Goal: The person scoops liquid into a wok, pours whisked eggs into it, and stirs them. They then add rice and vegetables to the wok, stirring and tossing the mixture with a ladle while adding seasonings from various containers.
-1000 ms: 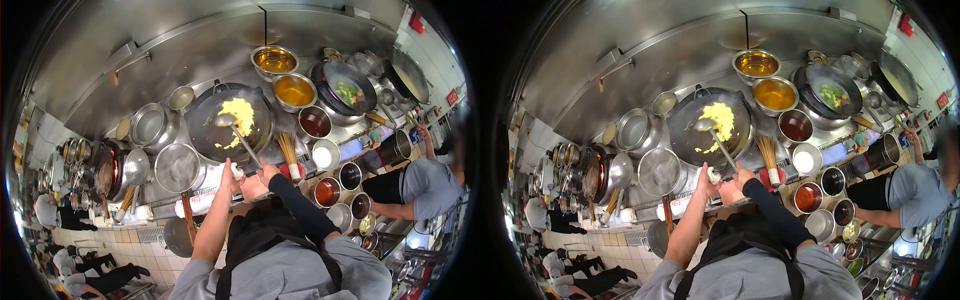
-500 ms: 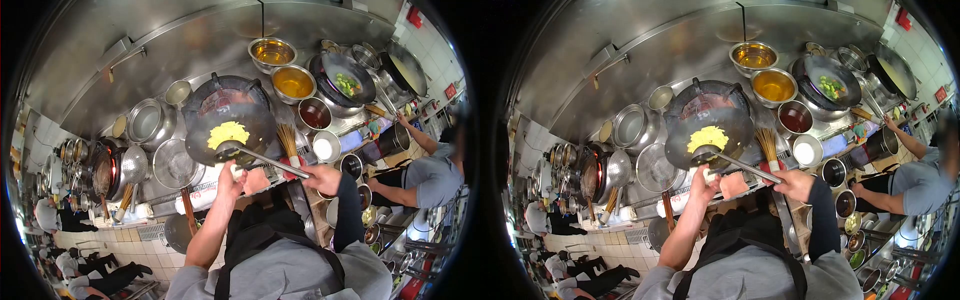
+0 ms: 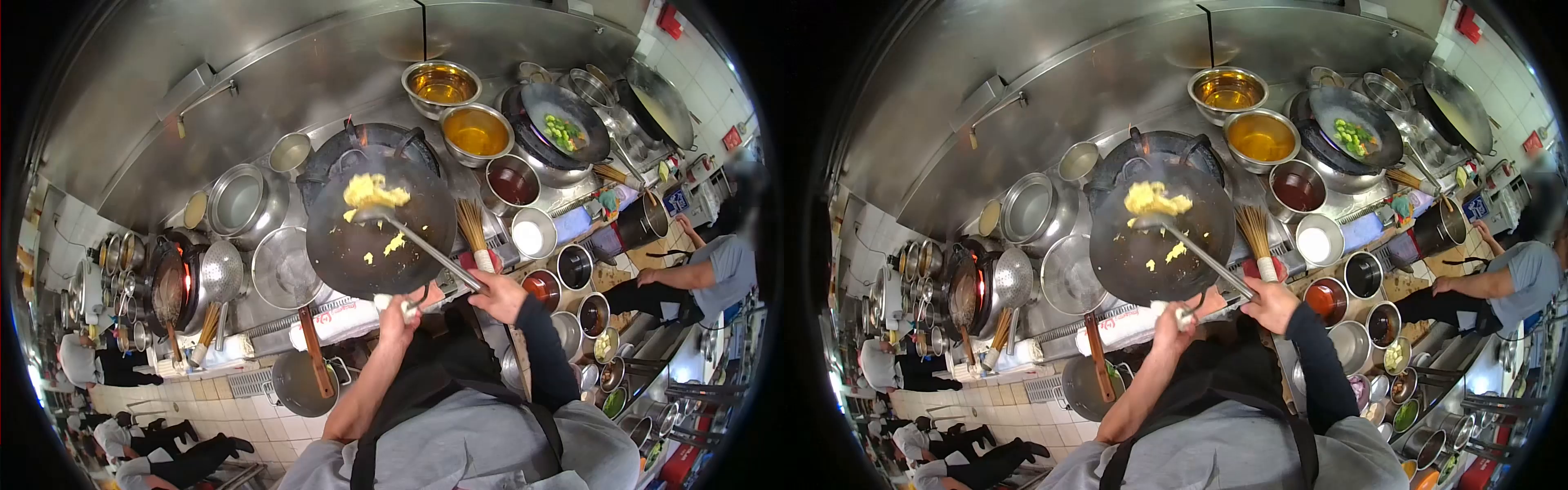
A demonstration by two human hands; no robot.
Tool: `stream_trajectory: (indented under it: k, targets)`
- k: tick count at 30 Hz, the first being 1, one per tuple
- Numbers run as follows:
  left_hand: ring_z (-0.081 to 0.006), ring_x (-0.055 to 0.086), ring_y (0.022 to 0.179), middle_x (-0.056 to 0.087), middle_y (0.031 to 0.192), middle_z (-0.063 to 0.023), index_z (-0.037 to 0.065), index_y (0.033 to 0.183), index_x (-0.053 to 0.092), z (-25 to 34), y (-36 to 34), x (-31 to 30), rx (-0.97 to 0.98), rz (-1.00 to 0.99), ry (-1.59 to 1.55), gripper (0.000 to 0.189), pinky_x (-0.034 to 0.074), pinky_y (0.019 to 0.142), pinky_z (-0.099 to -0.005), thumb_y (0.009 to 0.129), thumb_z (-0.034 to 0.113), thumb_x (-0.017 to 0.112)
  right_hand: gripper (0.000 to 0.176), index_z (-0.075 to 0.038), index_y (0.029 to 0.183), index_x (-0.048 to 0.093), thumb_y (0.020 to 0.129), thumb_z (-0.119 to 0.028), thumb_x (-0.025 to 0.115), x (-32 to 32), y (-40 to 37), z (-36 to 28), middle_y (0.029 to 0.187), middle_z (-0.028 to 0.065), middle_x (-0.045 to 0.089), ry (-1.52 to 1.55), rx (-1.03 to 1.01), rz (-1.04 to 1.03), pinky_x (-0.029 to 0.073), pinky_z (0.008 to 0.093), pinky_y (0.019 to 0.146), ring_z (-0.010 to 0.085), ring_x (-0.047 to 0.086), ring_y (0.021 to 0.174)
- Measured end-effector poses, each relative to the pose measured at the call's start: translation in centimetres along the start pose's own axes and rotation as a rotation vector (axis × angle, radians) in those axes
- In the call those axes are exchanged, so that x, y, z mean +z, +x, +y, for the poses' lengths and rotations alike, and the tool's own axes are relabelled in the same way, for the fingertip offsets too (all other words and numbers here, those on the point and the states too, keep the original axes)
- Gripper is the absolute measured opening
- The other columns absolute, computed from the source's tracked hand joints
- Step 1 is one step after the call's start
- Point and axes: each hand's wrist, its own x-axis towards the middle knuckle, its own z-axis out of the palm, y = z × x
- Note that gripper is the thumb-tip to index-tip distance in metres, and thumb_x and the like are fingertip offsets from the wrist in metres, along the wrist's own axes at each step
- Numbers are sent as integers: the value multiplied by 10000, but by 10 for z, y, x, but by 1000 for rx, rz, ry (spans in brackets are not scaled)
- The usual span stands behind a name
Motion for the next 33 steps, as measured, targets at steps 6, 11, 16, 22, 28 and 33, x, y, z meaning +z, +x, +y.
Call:
stream_trajectory:
  k: [6, 11, 16, 22, 28, 33]
  targets:
    - [-199, 632, 652, 646, 842, -67, 96, 1064, 592, 80, 14, 52, 80, -70, -77, 195, 488, 491, -277, 992, 259, 672, 489, 30, 1321, 608, 894, -166, 744, -30, 7, -9, 823, 211, 689, -48, 58, -127, 532, 460, 770, 388, 698, 830]
    - [-215, 639, 605, 660, 874, -70, 99, 1103, 588, 0, 40, -3, 101, 20, 128, 176, 487, 453, -286, 1035, 262, 585, 536, 26, 1376, 580, 907, -191, 722, 13, 51, -4, 988, 273, 721, -172, 66, 110, 541, 502, 859, 455, 693, 985]
    - [-205, 614, 553, 627, 783, -110, 89, 1093, 560, -4, 5, -24, -13, 46, 248, 146, 464, 398, -272, 989, 192, 567, 592, 27, 1428, 550, 902, -166, 742, 8, 17, -14, 1093, 293, 708, -57, 48, 134, 546, 464, 915, 450, 688, 1060]
    - [-218, 628, 597, 655, 854, -124, 42, 1054, 590, 62, 52, 23, 105, -79, 3, 190, 472, 461, -270, 961, 199, 642, 529, 39, 1358, 592, 902, -189, 734, 12, 25, -15, 977, 257, 718, -50, 102, 143, 543, 467, 862, 438, 696, 982]
    - [-246, 633, 715, 641, 946, -111, 66, 1120, 574, 60, -17, 29, 24, -88, -11, 206, 539, 519, -287, 970, 190, 642, 531, 20, 1371, 582, 939, -264, 701, -30, 10, -51, 979, 289, 714, -329, -3, -14, 538, 519, 851, 458, 696, 970]
    - [-215, 648, 621, 673, 843, -106, 44, 1049, 583, 81, 17, 44, 89, -15, -72, 229, 480, 451, -274, 976, 246, 662, 398, 56, 1186, 636, 886, -195, 705, -33, 56, -41, 979, 287, 717, -182, 141, -139, 543, 494, 881, 449, 696, 1007]
